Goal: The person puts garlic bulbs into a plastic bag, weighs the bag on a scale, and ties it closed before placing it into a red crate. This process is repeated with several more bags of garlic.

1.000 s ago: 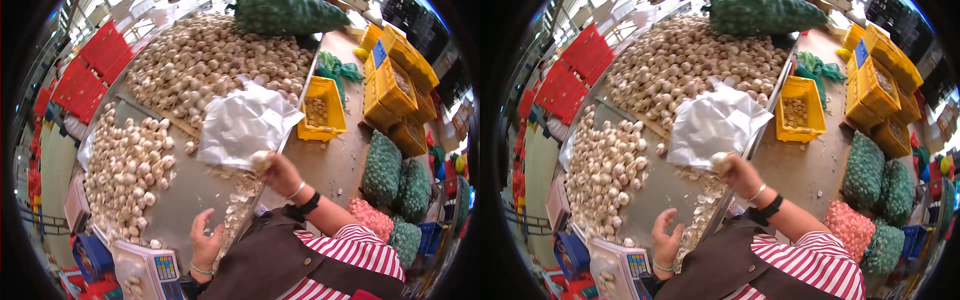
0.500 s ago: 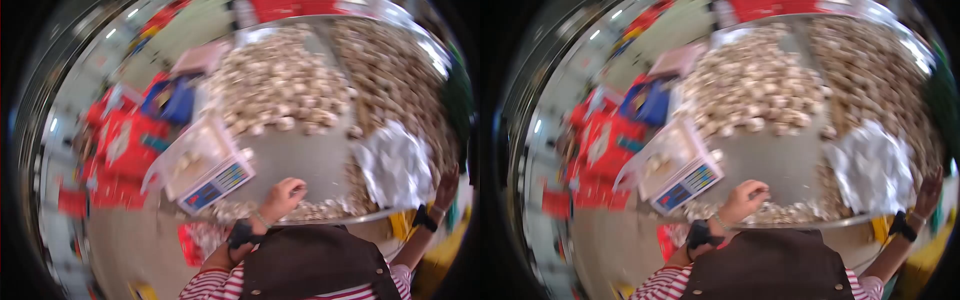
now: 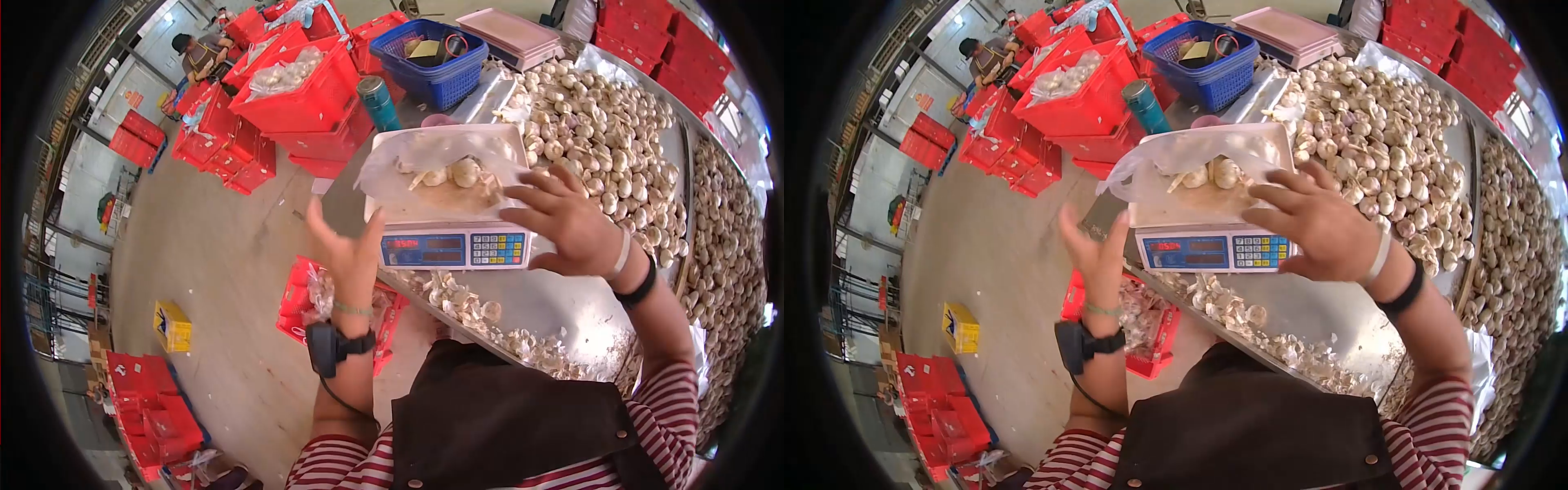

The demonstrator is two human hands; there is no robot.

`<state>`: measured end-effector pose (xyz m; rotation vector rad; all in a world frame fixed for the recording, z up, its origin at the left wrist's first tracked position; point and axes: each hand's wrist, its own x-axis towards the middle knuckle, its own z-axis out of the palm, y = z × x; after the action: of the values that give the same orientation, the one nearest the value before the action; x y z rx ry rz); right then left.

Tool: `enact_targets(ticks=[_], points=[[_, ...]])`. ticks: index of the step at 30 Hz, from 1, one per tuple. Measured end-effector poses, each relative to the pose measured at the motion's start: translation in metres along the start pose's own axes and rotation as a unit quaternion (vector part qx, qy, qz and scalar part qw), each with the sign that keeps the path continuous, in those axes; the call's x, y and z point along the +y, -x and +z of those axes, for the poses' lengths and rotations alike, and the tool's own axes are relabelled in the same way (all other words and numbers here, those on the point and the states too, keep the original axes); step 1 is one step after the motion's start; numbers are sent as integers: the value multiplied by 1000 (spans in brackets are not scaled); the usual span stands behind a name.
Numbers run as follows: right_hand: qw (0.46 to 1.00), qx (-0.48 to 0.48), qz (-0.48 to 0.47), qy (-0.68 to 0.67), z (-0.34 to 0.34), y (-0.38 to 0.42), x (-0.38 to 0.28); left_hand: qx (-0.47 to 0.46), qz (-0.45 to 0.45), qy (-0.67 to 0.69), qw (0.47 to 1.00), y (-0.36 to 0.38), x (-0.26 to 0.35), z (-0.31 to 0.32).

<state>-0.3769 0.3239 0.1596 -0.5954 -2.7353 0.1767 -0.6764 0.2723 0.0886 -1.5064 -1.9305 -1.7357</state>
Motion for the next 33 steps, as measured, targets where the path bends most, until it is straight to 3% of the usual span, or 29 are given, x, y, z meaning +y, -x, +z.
enact_targets(ticks=[1, 2, 4, 5, 6, 7, 8, 9, 10, 11, 13, 15, 18, 19, 21, 22, 25, 26, 27, 28, 30, 33], points=[[998, -30, -15, 47, 8, -22, 0, 14, 80, -53, 995, -15, -2, 4], [998, -36, -11, 52, 20, -40, 7, 13, 76, -47, 996, -24, -9, 10], [973, -133, -62, 179, 46, -62, 33, -197, 54, -4, 979, -43, -18, 28], [962, -158, -34, 221, 60, -63, 51, -307, -2, -12, 952, -50, -36, 36], [948, -182, -4, 262, 69, -60, 67, -312, 8, 8, 950, -53, -44, 42], [943, -187, 15, 275, 70, -55, 79, -293, -64, 149, 942, -53, -50, 46], [920, -265, 86, 277, 68, -50, 89, -272, -137, 284, 909, -55, -53, 52], [887, -339, 158, 272, 60, -45, 95, -265, -189, 385, 864, -64, -43, 51], [881, -340, 174, 278, 50, -36, 99, -256, -241, 476, 806, -75, -31, 47], [899, -307, 159, 268, 35, -26, 95, -265, -237, 486, 798, -87, -31, 46], [943, -204, 97, 245, 2, -7, 89, -323, -379, 630, 596, -110, -30, 45], [976, -30, 72, 204, -47, 0, 69, -339, -344, 657, 579, -128, -3, 46], [956, 167, 202, 134, -88, 24, 23, -380, -241, 722, 525, -144, 46, 43], [933, 260, 208, 134, -93, 35, 11, -401, -202, 742, 498, -143, 59, 43], [882, 365, 243, 170, -95, 64, -6, -440, -238, 703, 506, -132, 82, 47], [844, 426, 271, 181, -90, 78, -10, -482, -174, 714, 477, -122, 95, 58], [829, 443, 269, 211, -90, 114, -23, -554, -245, 657, 450, -63, 118, 70], [811, 418, 389, 125, -79, 152, -17, -571, -269, 637, 442, -39, 118, 76], [776, 381, 500, 36, -68, 183, -14, -584, -329, 624, 403, -12, 123, 83], [785, 416, 460, -8, -48, 195, -10, -587, -360, 614, 386, 14, 126, 85], [694, 419, 545, -215, -31, 197, -32, -592, -416, 602, 338, 62, 127, 91], [679, 375, 513, -368, -1, 199, -57, -629, -446, 568, 288, 128, 131, 105]])
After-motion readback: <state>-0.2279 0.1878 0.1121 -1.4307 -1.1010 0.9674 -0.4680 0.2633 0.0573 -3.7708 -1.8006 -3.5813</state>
